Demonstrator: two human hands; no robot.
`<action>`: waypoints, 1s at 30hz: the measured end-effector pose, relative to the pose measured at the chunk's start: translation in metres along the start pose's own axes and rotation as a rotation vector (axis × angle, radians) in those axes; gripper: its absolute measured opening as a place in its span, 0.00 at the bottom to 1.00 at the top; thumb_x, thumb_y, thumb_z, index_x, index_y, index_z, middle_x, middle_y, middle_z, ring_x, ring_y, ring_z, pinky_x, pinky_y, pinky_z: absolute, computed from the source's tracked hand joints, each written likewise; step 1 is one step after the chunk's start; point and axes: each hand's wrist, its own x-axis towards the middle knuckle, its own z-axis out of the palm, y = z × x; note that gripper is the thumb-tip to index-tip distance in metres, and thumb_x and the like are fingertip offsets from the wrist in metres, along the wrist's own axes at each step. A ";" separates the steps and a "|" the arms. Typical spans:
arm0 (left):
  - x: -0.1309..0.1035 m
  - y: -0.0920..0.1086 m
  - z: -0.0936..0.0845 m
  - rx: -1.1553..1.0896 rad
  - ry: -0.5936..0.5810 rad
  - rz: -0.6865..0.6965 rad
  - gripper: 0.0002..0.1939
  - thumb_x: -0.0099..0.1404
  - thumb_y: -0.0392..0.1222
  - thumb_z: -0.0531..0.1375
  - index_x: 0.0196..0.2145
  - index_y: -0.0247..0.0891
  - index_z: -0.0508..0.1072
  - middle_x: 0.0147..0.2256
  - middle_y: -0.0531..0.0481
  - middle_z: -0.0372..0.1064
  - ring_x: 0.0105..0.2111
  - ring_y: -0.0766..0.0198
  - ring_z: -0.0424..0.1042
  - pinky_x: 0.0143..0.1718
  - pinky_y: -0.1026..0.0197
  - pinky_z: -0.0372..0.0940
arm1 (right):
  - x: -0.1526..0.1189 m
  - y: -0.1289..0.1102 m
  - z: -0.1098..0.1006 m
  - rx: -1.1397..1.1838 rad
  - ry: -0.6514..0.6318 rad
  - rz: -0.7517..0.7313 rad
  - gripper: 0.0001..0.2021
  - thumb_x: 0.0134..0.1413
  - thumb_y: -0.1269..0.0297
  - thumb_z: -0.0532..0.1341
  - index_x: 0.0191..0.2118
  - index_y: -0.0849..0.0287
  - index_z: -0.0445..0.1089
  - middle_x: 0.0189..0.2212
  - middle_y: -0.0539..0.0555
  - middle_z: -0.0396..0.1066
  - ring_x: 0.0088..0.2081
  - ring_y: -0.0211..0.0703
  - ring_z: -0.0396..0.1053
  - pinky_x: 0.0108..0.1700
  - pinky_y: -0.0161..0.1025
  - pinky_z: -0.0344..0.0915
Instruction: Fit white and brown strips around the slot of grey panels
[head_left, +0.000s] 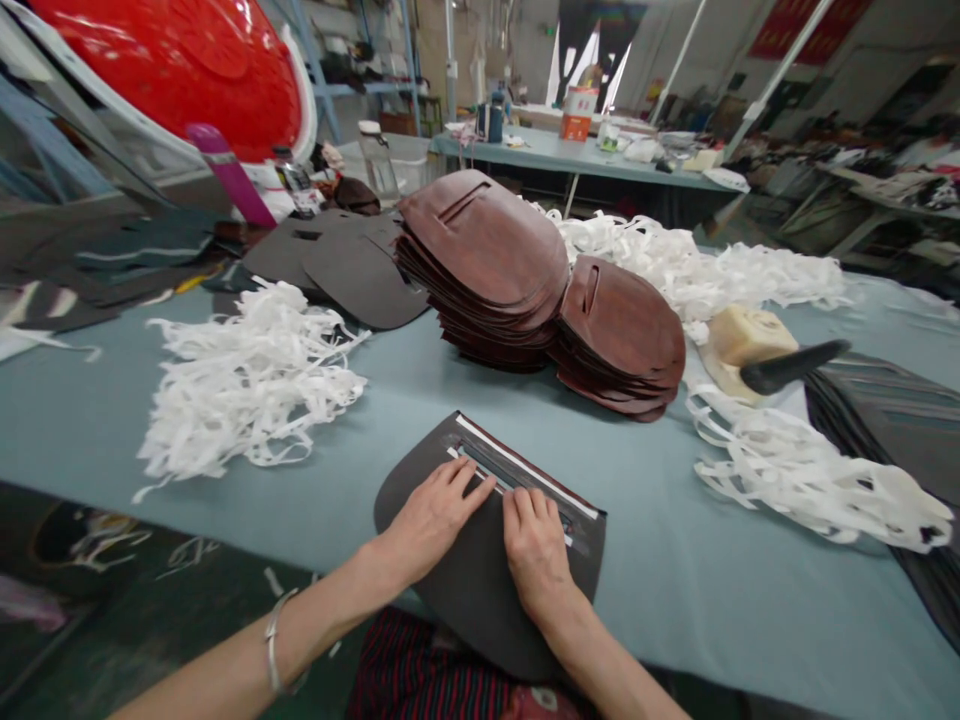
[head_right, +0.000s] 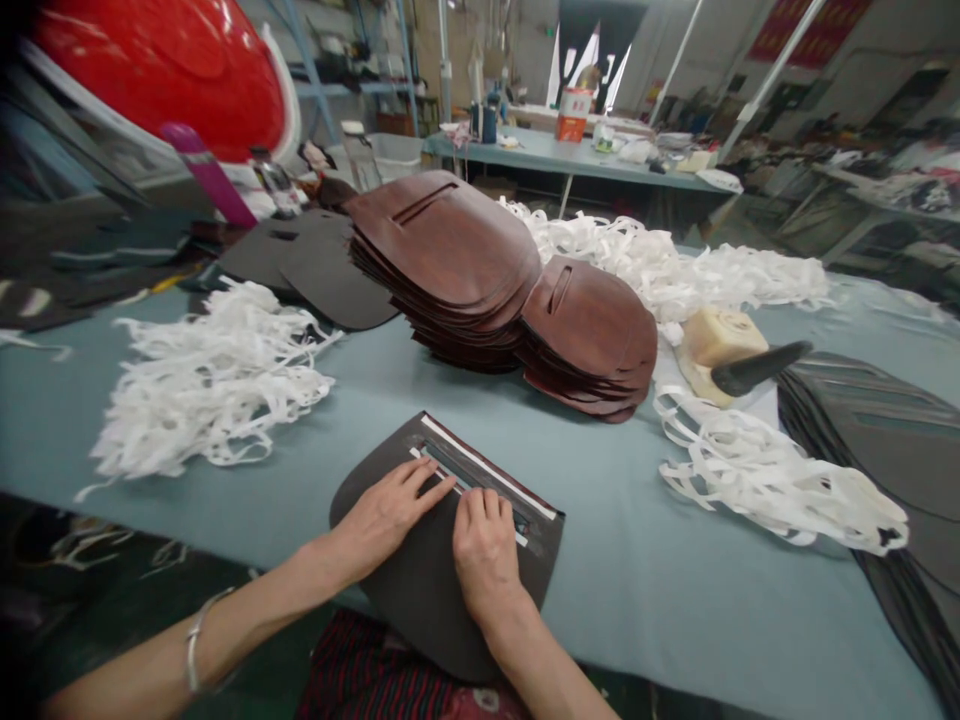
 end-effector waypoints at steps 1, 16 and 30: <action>0.001 0.003 0.000 0.009 -0.006 0.004 0.23 0.65 0.29 0.49 0.57 0.38 0.60 0.54 0.40 0.62 0.56 0.53 0.60 0.54 0.49 0.60 | -0.007 0.005 -0.003 0.002 -0.011 -0.003 0.12 0.57 0.78 0.52 0.43 0.69 0.69 0.35 0.61 0.65 0.38 0.50 0.60 0.38 0.46 0.61; 0.002 0.038 0.013 0.105 0.009 0.074 0.26 0.63 0.26 0.47 0.58 0.30 0.61 0.56 0.36 0.61 0.57 0.49 0.60 0.55 0.49 0.62 | -0.063 0.047 -0.025 0.195 -0.024 0.110 0.12 0.62 0.73 0.51 0.46 0.66 0.68 0.38 0.60 0.67 0.42 0.47 0.60 0.44 0.45 0.60; -0.002 0.017 0.013 -0.030 0.034 0.051 0.30 0.60 0.23 0.44 0.61 0.32 0.56 0.57 0.34 0.59 0.59 0.52 0.58 0.56 0.48 0.61 | -0.040 0.026 -0.009 0.311 0.055 0.370 0.08 0.61 0.71 0.54 0.39 0.59 0.70 0.34 0.54 0.67 0.39 0.45 0.59 0.42 0.41 0.56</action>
